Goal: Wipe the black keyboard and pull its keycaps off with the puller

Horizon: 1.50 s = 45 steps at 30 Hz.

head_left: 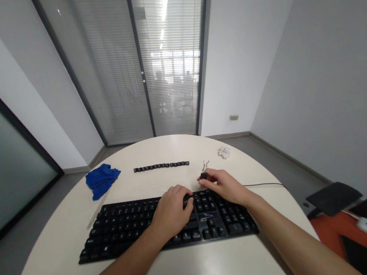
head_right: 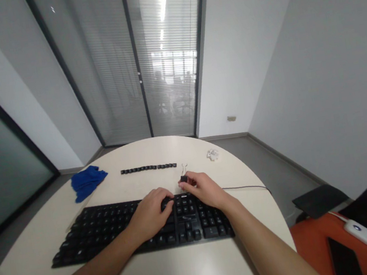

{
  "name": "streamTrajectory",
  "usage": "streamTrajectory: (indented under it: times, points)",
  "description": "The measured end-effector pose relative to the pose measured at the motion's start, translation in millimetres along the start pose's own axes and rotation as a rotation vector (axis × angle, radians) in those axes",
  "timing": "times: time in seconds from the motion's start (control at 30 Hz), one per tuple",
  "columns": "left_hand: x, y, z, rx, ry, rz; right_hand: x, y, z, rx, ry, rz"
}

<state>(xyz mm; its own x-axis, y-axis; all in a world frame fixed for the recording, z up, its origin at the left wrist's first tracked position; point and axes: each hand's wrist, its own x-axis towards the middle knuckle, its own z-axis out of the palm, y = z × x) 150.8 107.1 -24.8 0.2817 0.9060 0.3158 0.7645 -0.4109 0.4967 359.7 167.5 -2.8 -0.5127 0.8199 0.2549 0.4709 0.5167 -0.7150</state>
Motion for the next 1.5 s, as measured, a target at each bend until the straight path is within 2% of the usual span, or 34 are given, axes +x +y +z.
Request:
streamTrajectory:
  times: [0.63,0.9,1.13,1.37,1.5]
  points:
    - [-0.8,-1.0,0.2,0.014,-0.001,0.002,-2.8,0.4,-1.2,-0.013,-0.087,-0.021]
    - [-1.4,-2.1,1.1,0.007,0.004,0.008,-2.0,6.0,-1.4,-0.081,-0.054,0.031]
    - [-1.2,-2.2,0.5,0.005,0.001,0.012,-0.2,4.8,-0.3,-0.122,-0.077,0.031]
    - [-0.8,-1.2,0.7,-0.003,0.000,0.010,-0.9,3.6,0.8,-0.102,-0.073,0.036]
    - [-1.4,-0.9,0.1,-0.001,0.007,0.010,1.1,10.0,2.4,-0.025,-0.016,0.054]
